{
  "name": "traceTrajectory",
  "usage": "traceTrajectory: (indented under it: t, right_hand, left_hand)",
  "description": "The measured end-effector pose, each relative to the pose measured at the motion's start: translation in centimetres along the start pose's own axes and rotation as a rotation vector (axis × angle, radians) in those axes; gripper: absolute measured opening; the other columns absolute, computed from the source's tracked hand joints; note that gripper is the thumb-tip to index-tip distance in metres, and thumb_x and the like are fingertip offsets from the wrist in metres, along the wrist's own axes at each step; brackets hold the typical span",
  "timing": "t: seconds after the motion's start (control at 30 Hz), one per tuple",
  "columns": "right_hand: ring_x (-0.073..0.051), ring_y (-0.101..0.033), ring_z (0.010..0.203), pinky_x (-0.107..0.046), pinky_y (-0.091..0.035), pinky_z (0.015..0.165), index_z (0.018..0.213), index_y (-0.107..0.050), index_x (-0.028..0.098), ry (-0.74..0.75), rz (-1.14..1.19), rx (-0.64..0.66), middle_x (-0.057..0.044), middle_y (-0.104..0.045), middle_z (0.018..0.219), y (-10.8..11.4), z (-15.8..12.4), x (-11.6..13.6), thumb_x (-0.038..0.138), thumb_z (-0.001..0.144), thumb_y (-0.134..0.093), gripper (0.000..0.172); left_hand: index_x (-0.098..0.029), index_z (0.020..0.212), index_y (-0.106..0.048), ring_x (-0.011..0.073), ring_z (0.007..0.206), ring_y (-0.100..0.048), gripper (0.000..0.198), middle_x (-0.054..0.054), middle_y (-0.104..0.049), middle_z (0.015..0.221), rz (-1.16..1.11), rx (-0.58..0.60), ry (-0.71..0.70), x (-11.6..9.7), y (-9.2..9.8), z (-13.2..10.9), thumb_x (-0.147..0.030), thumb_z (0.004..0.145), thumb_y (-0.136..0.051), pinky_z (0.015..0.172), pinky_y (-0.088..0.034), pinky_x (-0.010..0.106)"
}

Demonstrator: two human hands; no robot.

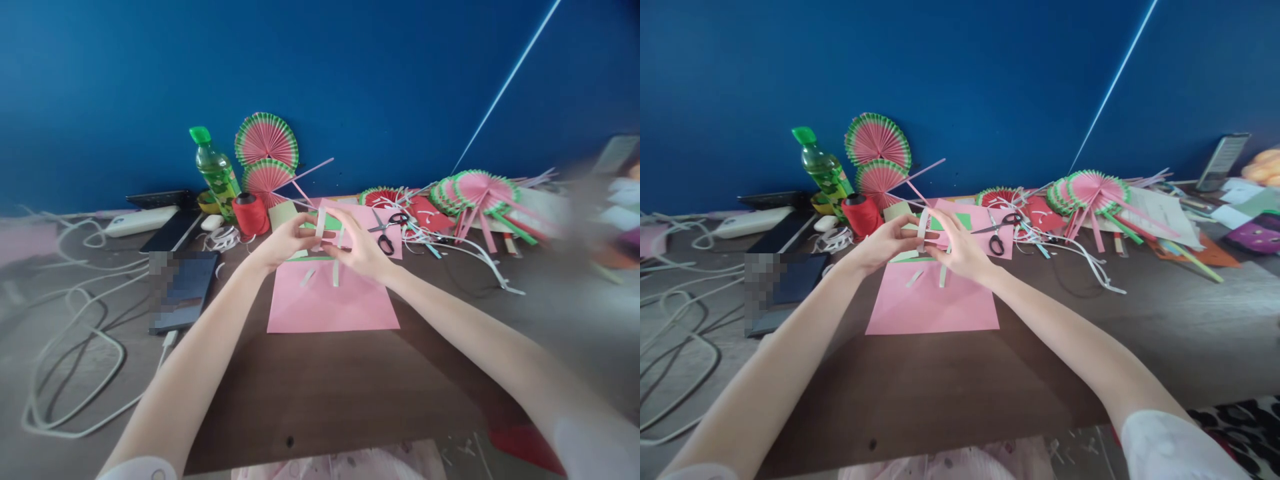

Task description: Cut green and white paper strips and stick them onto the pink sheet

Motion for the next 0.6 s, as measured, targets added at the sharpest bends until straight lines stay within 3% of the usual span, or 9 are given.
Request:
traceTrajectory:
  t: [0.13, 0.3, 0.6]
  right_hand:
    - [-0.023, -0.039, 0.125, -0.047, -0.034, 0.104, 0.126, -0.042, 0.026, 0.034, -0.019, -0.03, -0.008, -0.047, 0.129, 0.3, 0.0, 0.3, 0.024, 0.082, -0.051, 0.045]
    - [-0.022, -0.039, 0.126, -0.048, -0.035, 0.103, 0.124, -0.046, 0.026, 0.031, -0.05, -0.03, -0.007, -0.046, 0.132, -0.1, -0.3, 0.1, 0.019, 0.082, -0.046, 0.043]
    - [-0.02, -0.049, 0.118, -0.043, -0.041, 0.1, 0.11, -0.054, 0.019, 0.055, -0.025, -0.049, -0.01, -0.054, 0.126, -0.4, -0.6, 0.3, 0.013, 0.081, -0.042, 0.032]
  left_hand:
    - [-0.015, 0.1, -0.05, 0.0201, 0.09, -0.064, 0.033, 0.012, -0.068, 0.101, -0.012, -0.027, 0.014, 0.1, -0.3, 0.0, -0.015, 0.07, -0.064, 0.083, -0.048, 0.037]
    - [-0.012, 0.109, -0.054, 0.021, 0.089, -0.065, 0.043, 0.013, -0.068, 0.098, -0.009, -0.057, 0.035, 0.9, -0.4, 0.4, -0.013, 0.068, -0.065, 0.082, -0.049, 0.037]
    - [-0.011, 0.094, -0.059, 0.0179, 0.075, -0.064, 0.029, 0.007, -0.068, 0.081, 0.075, -0.094, 0.028, 1.3, -0.6, 0.4, -0.008, 0.065, -0.062, 0.074, -0.049, 0.034]
Point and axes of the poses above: each hand's wrist, its own z-axis towards the middle knuckle, its own y-axis out of the back of the hand, x = y × z, the point moved 8 cm from there along z, towards the middle knuckle
